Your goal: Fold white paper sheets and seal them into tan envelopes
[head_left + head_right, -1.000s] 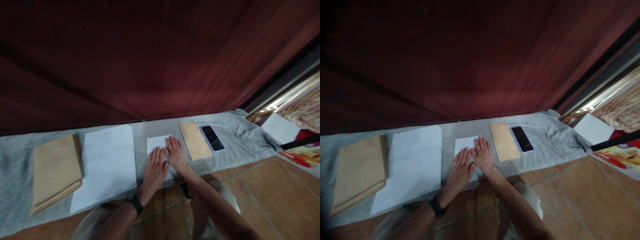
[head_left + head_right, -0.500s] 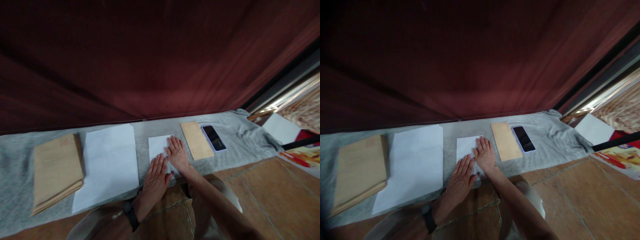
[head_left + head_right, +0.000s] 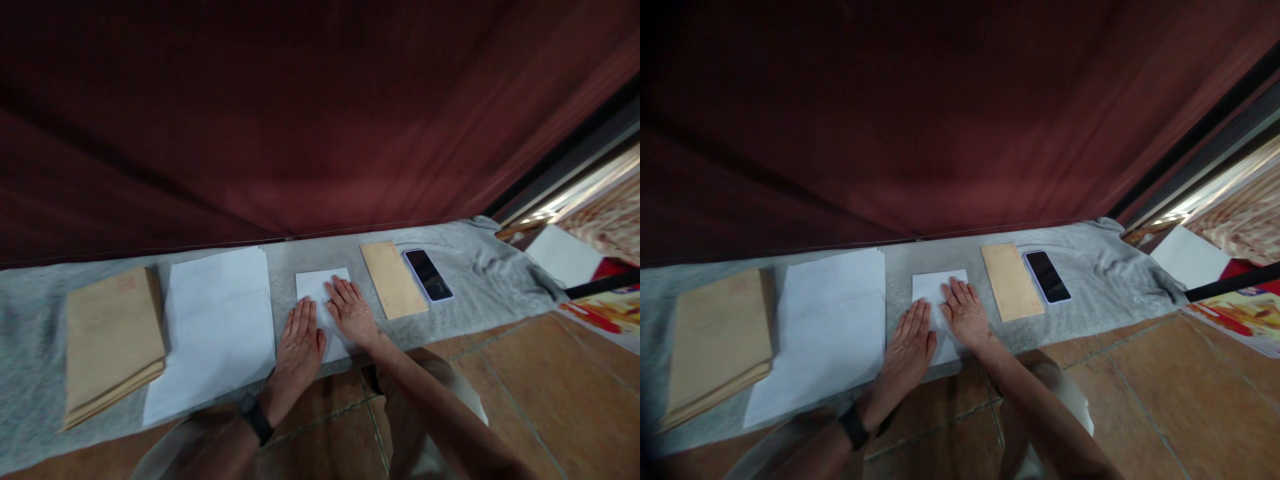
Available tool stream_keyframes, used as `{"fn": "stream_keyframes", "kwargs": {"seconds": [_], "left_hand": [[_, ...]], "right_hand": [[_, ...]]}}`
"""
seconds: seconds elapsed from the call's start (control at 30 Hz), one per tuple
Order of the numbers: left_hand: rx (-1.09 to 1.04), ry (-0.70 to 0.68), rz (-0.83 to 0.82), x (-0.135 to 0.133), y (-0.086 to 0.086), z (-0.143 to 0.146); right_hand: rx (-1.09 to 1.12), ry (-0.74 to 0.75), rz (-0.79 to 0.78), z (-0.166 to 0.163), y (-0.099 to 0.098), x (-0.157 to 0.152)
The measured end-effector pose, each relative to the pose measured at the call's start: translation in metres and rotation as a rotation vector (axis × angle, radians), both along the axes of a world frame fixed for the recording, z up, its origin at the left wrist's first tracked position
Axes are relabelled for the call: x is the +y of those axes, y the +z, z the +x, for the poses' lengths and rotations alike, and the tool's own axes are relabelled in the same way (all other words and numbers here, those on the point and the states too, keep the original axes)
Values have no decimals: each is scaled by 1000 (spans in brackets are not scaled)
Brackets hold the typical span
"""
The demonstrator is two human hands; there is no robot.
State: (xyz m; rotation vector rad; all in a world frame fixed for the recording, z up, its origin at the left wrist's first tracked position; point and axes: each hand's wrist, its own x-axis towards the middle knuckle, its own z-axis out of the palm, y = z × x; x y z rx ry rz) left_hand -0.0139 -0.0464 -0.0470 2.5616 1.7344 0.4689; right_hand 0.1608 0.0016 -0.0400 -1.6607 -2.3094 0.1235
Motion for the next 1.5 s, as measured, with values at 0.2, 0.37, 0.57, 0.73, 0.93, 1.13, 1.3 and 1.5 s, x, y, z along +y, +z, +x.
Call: {"fn": "stream_keyframes", "kwargs": {"seconds": [0.2, 0.37, 0.57, 0.73, 0.93, 1.13, 1.3, 1.5], "left_hand": [[-8, 95, 0, 18, 4, 0], [4, 114, -16, 36, 4, 10], [26, 147, -16, 48, 4, 12], [45, 192, -7, 52, 5, 7], [61, 190, 11, 55, 6, 6], [50, 147, 31, 56, 2, 1], [39, 137, 37, 57, 2, -1], [29, 146, 45, 57, 2, -1]], "right_hand": [[-14, -49, 35, 12, -6, -2], [-24, -58, 40, 13, -7, -5], [-25, -88, 60, 17, -8, -7], [-8, -105, 68, 27, -11, -9], [17, -124, 63, 30, -6, -14], [42, 289, -88, 23, 7, -39], [8, 490, -188, 27, 10, -56], [-7, 492, -140, 28, 14, -59]]}}
